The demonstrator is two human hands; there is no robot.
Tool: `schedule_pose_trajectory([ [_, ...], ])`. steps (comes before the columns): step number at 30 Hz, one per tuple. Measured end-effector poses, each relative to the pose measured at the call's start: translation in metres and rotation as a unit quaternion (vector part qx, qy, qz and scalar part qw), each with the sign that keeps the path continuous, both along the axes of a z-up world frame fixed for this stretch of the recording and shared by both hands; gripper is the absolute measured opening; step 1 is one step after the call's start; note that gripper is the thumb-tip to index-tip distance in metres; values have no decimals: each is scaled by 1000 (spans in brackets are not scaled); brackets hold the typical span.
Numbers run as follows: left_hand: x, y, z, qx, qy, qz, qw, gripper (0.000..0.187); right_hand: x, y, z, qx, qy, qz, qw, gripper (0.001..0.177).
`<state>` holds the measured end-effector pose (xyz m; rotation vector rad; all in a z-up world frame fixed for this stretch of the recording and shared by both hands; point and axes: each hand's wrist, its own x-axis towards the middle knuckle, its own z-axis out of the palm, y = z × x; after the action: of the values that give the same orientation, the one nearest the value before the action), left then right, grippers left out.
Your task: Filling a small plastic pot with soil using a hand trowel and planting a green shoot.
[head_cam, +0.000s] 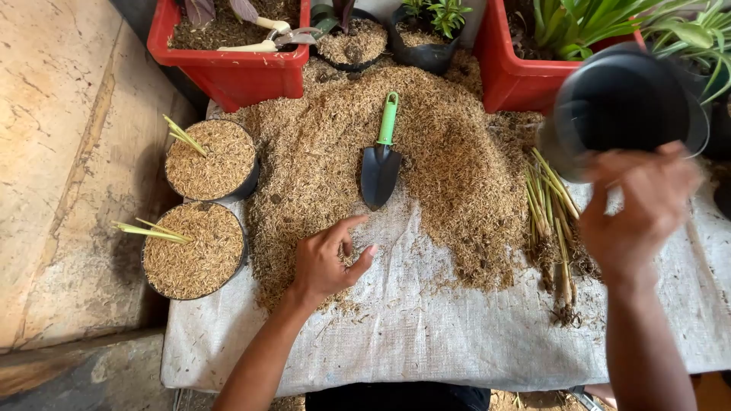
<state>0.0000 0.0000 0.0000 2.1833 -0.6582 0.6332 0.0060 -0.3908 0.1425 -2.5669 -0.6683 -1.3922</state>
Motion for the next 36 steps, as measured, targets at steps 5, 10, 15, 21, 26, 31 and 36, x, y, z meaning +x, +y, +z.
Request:
schedule_pose_trajectory([
  [5, -3, -7, 21, -63, 104, -56, 991, 114, -39, 97, -16, -129, 340, -18, 931, 30],
  [10, -6, -8, 36, -125, 156, -173, 964, 150, -64, 143, -27, 1, 285, 267, 921, 14],
  [15, -8, -9, 28, -138, 188, -172, 957, 146, -39, 152, -4, -6, 437, 340, 833, 12],
  [21, -12, -17, 30, -90, 205, -115, 968, 140, 77, 138, -20, -28, 310, 263, 913, 11],
  [26, -7, -12, 32, -88, 201, -120, 968, 131, 139, 152, -45, -136, 292, 90, 943, 49],
  [31, -14, -14, 46, -86, 194, -121, 970, 128, 165, 169, -68, -214, 277, 52, 935, 70],
  [36, -18, -14, 50, -107, 202, -116, 967, 140, 162, 178, -68, -334, 155, 9, 930, 38],
])
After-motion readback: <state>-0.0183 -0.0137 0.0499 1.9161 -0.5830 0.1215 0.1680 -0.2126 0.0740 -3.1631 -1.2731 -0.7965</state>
